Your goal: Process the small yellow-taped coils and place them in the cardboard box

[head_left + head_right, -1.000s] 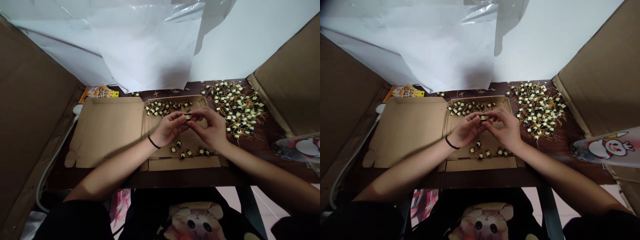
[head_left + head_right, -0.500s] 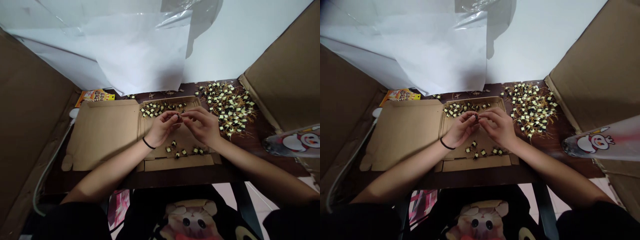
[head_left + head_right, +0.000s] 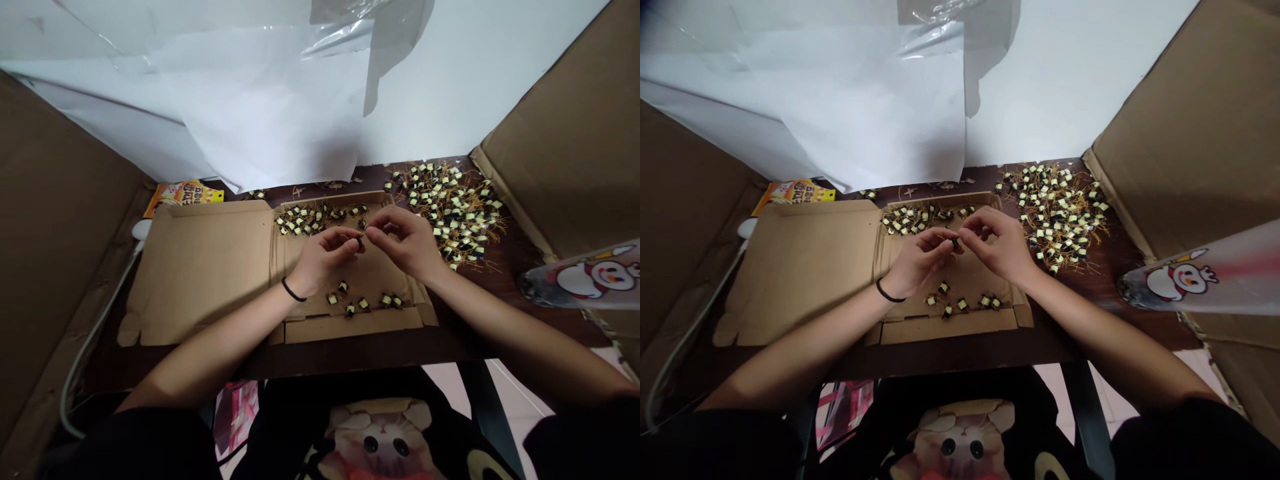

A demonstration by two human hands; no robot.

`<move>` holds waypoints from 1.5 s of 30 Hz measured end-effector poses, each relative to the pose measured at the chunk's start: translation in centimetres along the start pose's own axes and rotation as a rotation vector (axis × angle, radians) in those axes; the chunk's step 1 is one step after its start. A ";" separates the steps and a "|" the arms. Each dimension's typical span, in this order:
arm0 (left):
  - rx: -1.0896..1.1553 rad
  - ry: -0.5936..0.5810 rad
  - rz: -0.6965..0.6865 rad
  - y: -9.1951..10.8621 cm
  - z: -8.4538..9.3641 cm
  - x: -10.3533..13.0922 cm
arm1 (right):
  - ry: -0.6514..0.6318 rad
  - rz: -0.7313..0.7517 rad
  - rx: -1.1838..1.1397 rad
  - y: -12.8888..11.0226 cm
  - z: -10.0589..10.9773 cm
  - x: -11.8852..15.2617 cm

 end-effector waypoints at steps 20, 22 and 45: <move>-0.059 0.035 0.004 0.1 0.0 0.1 | -0.032 -0.059 0.013 0.9 -0.2 -0.6; -0.106 0.023 -0.003 0.1 0.0 0.1 | -0.017 -0.050 0.031 0.8 -0.2 -0.5; -0.021 0.028 0.045 0.2 -0.1 0.0 | -0.080 0.085 0.134 -0.3 -0.1 -0.2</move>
Point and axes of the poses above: each hand's wrist, its own x-axis away from the middle knuckle, its own z-axis out of the back of the hand, y = z × x, the point moved 4 cm from there along -x, towards the middle knuckle, and after that the axes turned 13 degrees about -z, right-handed, at the moved point
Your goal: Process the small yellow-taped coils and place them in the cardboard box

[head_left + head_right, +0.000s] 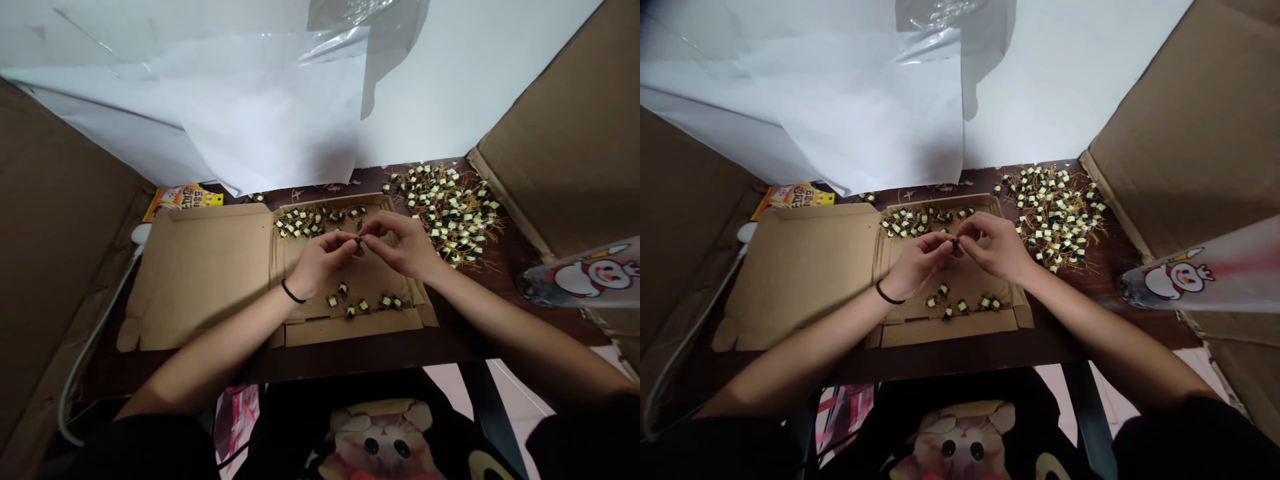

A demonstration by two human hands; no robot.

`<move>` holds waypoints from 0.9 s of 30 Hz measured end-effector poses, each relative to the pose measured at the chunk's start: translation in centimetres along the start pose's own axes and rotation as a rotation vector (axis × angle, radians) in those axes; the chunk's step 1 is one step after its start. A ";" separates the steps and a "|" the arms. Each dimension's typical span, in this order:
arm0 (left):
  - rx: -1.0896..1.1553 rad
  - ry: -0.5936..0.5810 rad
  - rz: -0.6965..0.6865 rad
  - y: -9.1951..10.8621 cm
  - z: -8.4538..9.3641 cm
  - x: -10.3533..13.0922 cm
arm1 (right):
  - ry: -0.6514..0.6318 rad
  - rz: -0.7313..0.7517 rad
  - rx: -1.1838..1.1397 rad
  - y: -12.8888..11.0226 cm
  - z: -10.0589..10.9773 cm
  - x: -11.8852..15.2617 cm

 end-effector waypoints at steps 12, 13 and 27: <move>-0.028 -0.021 -0.009 -0.2 0.0 0.0 | 0.048 -0.008 0.052 0.2 -0.2 0.0; -0.030 -0.020 -0.013 -0.2 0.0 0.0 | 0.050 -0.009 0.057 0.2 -0.2 0.0; -0.119 -0.006 -0.069 0.0 -0.1 0.1 | -0.116 -0.094 0.067 0.9 0.2 -0.6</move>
Point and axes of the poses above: each hand's wrist, its own x-axis away from the middle knuckle, its own z-axis out of the back of the hand, y = z × x, the point moved 4 cm from there along -x, towards the middle knuckle, and after that the axes turned 13 degrees about -z, right-handed, at the moved point
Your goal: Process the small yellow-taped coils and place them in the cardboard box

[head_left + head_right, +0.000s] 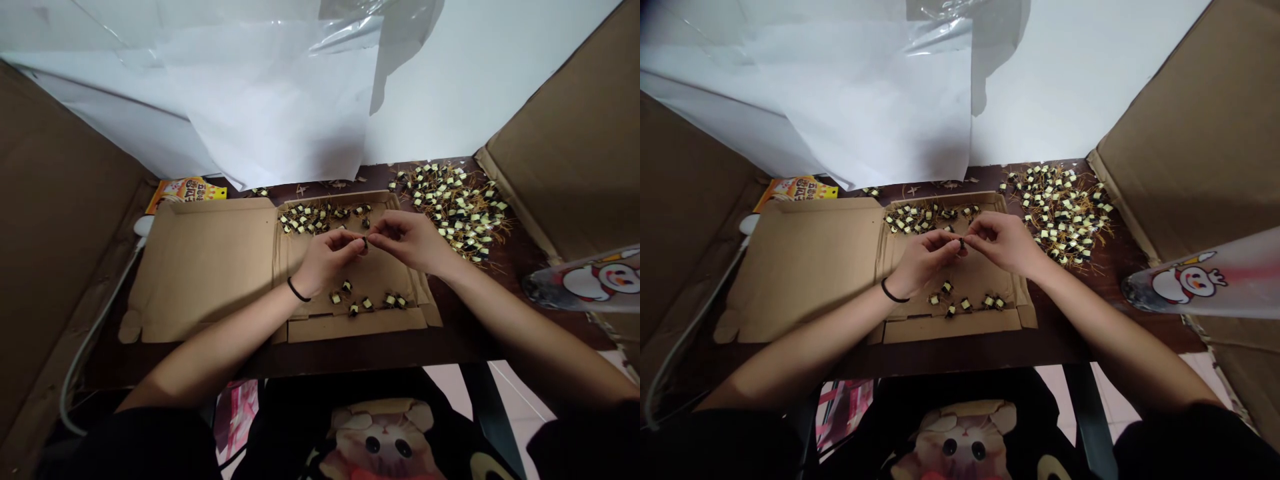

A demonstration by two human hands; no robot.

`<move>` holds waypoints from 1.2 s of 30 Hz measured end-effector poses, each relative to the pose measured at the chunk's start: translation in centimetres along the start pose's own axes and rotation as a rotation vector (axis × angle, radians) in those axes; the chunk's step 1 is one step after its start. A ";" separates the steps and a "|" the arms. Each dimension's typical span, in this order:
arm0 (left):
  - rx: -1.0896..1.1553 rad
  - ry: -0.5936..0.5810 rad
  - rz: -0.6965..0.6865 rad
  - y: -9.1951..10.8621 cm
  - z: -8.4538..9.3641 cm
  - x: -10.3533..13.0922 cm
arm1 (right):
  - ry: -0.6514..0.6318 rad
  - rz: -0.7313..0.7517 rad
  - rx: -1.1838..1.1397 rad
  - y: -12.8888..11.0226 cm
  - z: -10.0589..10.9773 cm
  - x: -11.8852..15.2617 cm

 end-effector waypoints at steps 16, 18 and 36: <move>-0.066 0.061 0.002 -0.1 -0.3 -0.1 | -0.021 -0.243 -0.117 0.0 -0.2 0.3; -0.066 0.069 0.004 -0.1 -0.3 -0.1 | -0.030 -0.251 -0.124 0.0 -0.1 0.3; 0.057 0.195 0.043 -0.3 -0.3 0.1 | 0.322 0.445 0.197 -1.4 -0.9 2.2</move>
Point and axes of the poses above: each hand's wrist, its own x-axis away from the middle knuckle, its own z-axis out of the back of the hand, y = z × x, the point moved 4 cm from there along -x, towards the middle knuckle, and after that the axes turned 13 degrees about -z, right-handed, at the moved point
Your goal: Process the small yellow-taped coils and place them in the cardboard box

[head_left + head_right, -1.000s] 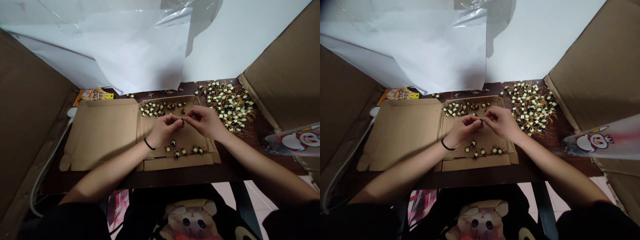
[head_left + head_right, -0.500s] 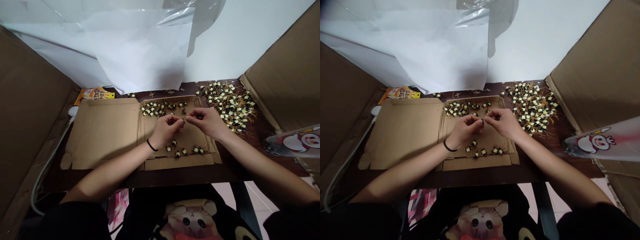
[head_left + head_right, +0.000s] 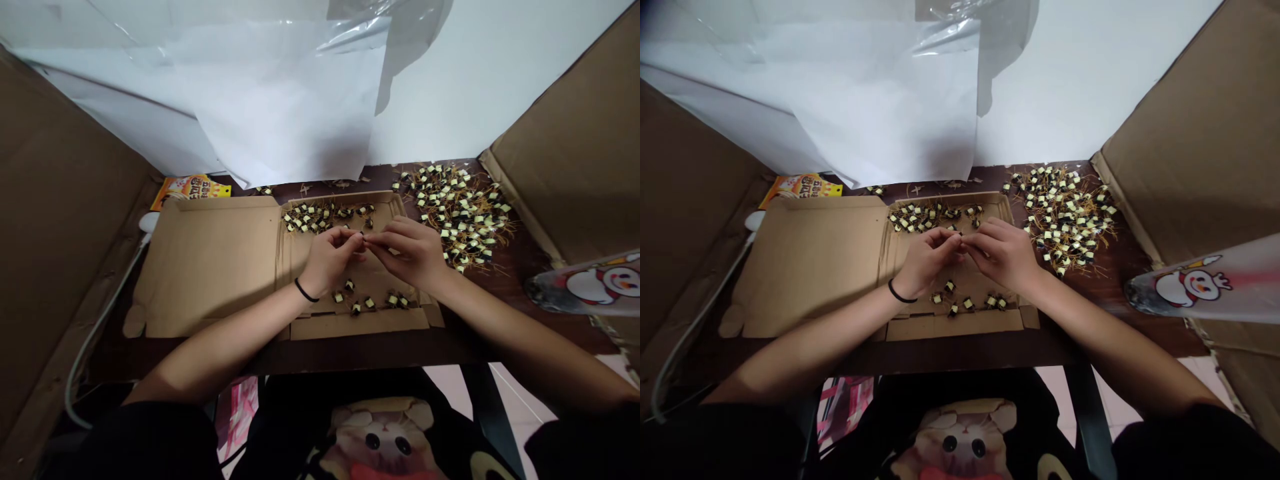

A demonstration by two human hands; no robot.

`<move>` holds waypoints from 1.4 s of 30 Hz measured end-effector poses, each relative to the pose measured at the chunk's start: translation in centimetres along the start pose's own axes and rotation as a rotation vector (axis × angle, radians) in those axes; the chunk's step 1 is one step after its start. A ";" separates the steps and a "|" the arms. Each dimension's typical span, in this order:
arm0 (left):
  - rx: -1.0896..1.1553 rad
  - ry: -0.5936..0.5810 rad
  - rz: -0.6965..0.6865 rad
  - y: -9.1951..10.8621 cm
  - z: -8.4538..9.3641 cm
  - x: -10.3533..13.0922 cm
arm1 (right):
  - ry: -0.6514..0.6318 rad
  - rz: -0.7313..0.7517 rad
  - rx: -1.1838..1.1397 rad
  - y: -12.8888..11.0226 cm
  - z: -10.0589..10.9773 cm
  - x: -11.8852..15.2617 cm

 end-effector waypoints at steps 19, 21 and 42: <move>0.296 -0.132 0.123 0.2 0.4 0.0 | -0.045 0.064 -0.046 0.8 0.4 -0.4; 0.303 -0.138 0.125 0.2 0.4 0.0 | -0.039 0.078 -0.028 0.8 0.4 -0.4; 0.294 -0.175 0.119 0.0 0.2 -0.2 | -0.018 0.146 -0.018 0.1 0.6 -0.4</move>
Point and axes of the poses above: each hand's wrist, its own x-axis away from the middle knuckle, its own z-axis out of the back of the hand, y = z × x, the point moved 4 cm from there along -x, towards the middle knuckle, and after that the axes turned 13 degrees about -z, right-handed, at the moved point
